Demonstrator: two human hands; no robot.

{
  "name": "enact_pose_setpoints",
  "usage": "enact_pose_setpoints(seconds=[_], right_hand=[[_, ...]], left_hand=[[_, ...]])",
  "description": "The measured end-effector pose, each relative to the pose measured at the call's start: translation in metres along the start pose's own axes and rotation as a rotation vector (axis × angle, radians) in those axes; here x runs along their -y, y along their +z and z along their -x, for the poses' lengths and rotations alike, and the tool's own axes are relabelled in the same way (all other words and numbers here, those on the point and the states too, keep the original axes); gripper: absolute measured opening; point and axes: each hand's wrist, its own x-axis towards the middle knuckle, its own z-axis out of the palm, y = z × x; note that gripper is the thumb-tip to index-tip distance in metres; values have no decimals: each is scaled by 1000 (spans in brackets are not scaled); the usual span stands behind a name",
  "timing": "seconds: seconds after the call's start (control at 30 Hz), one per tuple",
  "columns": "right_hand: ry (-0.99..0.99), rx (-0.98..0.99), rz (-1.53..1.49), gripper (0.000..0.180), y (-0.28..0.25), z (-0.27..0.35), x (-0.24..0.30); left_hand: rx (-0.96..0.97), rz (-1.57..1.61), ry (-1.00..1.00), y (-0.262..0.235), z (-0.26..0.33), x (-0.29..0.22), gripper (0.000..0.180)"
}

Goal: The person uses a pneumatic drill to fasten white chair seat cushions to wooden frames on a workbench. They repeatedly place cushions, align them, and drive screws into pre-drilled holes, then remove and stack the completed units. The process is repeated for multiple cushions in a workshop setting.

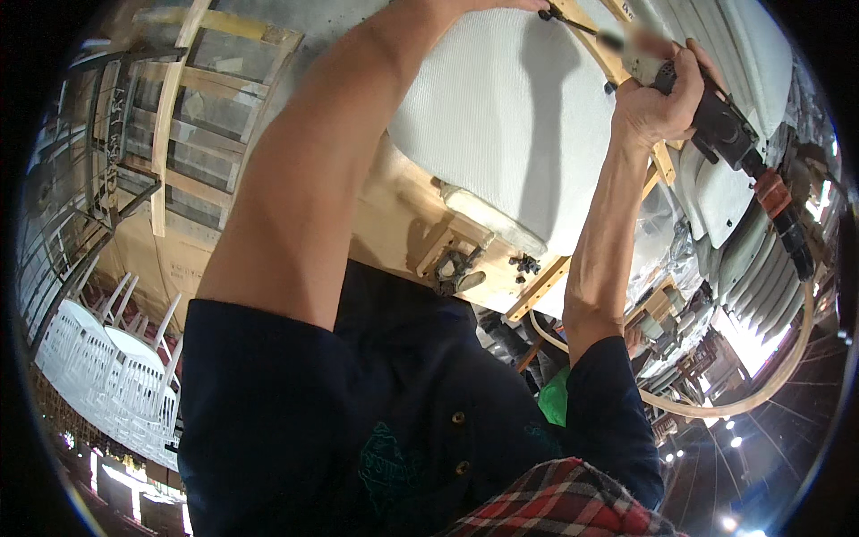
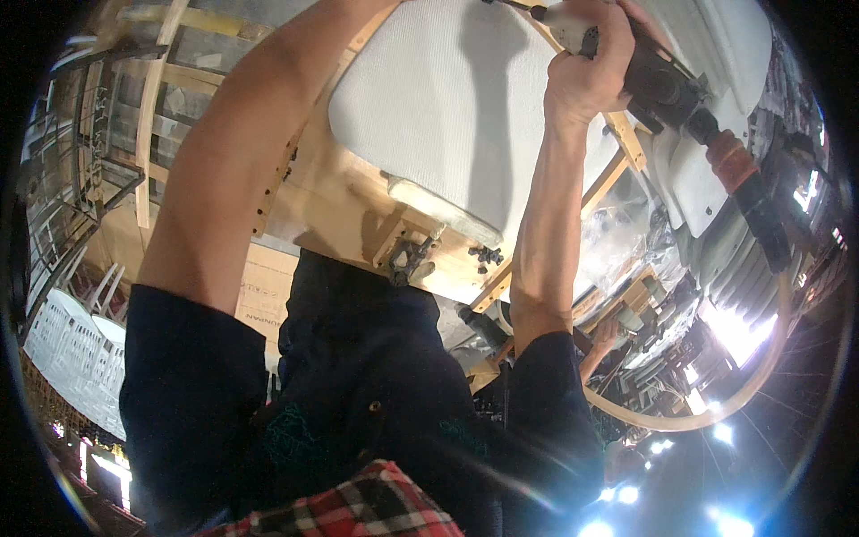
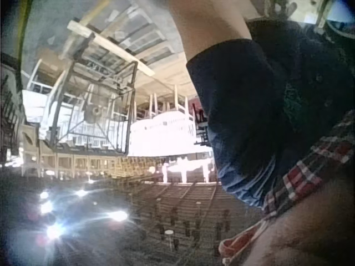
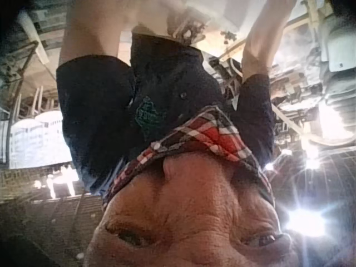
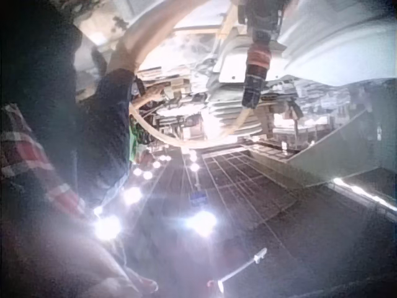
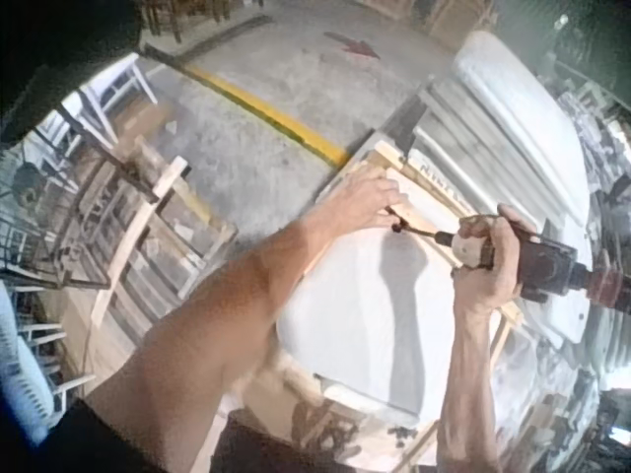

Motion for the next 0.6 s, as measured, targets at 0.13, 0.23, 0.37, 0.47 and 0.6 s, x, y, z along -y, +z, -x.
enact_pose_setpoints(seconds=[0.13, 0.23, 0.37, 0.47, 0.6], right_hand=[[43, -12, -57, 25, 0, 3, 1], [-34, 17, 24, 24, -1, 2, -6], [-160, 65, 169, 22, -5, 2, -15], [-97, 45, 55, 19, 5, 4, -11], [-224, 133, 195, 14, -7, 4, -27]], left_hand=[[30, 51, -7, 7, -2, 5, 47], [-11, 53, 11, 8, 3, 8, 47], [54, 60, -23, 5, -1, 5, 47], [31, 38, -33, 10, 2, 8, 48], [81, 85, -70, 9, 0, 6, 49]])
